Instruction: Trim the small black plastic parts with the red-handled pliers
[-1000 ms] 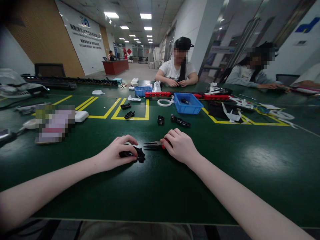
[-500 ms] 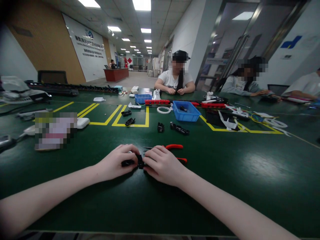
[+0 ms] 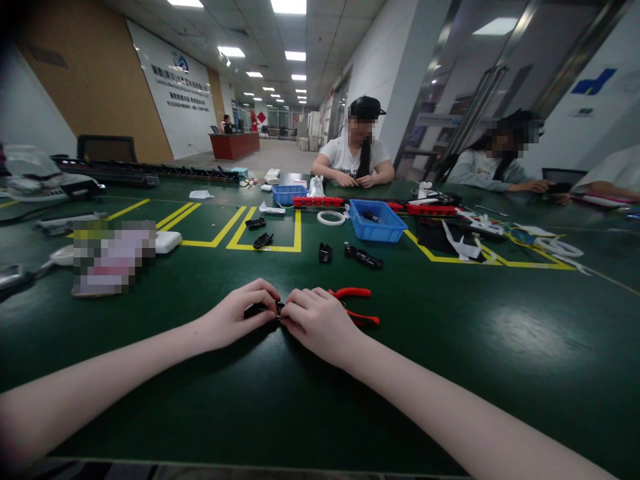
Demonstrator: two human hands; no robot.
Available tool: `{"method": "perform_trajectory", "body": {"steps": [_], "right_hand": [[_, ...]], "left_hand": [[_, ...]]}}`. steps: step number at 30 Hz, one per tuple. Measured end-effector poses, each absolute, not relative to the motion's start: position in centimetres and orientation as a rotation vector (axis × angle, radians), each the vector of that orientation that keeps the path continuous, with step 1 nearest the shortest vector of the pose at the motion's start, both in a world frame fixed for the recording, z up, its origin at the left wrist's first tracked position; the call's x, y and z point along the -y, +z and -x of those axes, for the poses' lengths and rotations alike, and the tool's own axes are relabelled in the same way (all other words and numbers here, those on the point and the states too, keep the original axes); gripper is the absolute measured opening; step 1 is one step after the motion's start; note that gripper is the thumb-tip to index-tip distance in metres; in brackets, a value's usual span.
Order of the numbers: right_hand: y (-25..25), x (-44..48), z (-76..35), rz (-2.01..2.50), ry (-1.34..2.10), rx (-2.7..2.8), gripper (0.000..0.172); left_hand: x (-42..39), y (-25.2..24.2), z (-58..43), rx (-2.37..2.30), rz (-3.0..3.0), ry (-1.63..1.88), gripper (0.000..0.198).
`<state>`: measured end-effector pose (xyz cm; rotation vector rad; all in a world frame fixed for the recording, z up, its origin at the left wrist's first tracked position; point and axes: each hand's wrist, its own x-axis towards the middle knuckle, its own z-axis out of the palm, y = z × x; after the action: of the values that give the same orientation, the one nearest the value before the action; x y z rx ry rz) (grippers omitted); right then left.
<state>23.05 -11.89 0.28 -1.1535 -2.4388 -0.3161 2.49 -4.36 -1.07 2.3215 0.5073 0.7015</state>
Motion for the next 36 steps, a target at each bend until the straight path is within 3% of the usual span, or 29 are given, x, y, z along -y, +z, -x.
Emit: {"method": "perform_trajectory", "body": {"steps": [14, 36], "right_hand": [[0.5, 12.1, -21.7, 1.241, 0.114, 2.298, 0.009], [0.5, 12.1, -21.1, 1.285, -0.275, 2.451, 0.015]], "left_hand": [[3.8, -0.1, -1.1, -0.405, -2.331, 0.477, 0.011], [3.7, -0.6, -1.5, -0.531, -2.316, 0.537, 0.009]]}}
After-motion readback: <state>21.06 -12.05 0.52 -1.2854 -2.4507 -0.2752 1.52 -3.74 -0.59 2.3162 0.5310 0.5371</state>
